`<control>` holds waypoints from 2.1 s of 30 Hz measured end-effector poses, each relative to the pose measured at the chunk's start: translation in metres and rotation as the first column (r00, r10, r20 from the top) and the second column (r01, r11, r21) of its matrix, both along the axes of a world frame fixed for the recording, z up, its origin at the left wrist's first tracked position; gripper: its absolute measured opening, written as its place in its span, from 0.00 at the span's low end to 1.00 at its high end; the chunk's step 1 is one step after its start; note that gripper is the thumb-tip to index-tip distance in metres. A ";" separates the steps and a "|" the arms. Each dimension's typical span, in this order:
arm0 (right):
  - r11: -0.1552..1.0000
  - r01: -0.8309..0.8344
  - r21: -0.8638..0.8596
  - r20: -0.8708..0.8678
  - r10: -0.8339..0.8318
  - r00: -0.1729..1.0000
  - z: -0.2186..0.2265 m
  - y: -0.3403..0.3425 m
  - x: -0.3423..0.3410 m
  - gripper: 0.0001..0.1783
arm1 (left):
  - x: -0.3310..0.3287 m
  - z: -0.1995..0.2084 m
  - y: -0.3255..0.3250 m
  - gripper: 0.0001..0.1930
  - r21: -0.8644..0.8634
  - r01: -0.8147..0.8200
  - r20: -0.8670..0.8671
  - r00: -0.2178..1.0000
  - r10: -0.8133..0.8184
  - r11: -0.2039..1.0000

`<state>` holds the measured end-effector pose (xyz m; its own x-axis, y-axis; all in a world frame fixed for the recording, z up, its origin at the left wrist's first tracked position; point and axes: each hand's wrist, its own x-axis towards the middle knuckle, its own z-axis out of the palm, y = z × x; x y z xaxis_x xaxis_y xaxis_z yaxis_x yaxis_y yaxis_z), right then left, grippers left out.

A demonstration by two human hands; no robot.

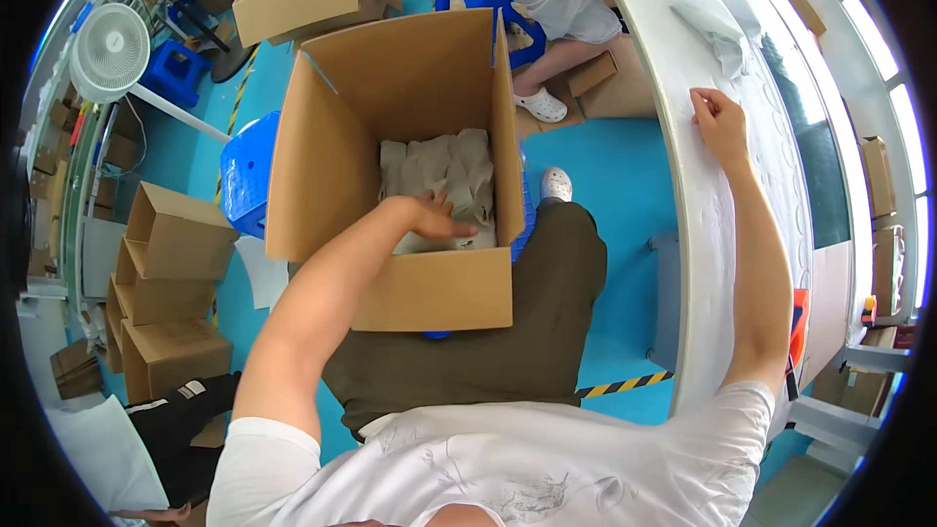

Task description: Packing wrapped components into cardboard boxes with foam padding.

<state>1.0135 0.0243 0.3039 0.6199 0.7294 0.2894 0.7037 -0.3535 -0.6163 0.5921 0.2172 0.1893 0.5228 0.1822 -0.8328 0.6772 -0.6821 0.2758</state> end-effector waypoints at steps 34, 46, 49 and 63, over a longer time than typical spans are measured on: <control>0.960 0.076 -0.270 0.447 0.056 0.893 0.120 0.075 0.047 0.32 | -0.140 0.027 -0.077 0.13 0.253 -0.631 0.967 0.142 -0.212 0.733; 0.510 -0.581 -0.634 0.126 0.809 0.573 0.129 0.175 -0.360 0.20 | -0.157 0.014 -0.074 0.15 0.171 -0.607 0.973 -0.020 -0.230 0.776; 0.089 -0.350 -0.932 -0.107 0.858 0.503 0.048 0.216 -0.395 0.21 | -0.154 0.013 -0.072 0.15 0.154 -0.581 0.978 -0.027 -0.208 0.799; -0.203 -0.266 -0.942 -0.299 0.867 0.399 -0.218 0.171 -0.367 0.12 | -0.159 0.007 -0.071 0.18 0.148 -0.556 0.979 -0.036 -0.202 0.818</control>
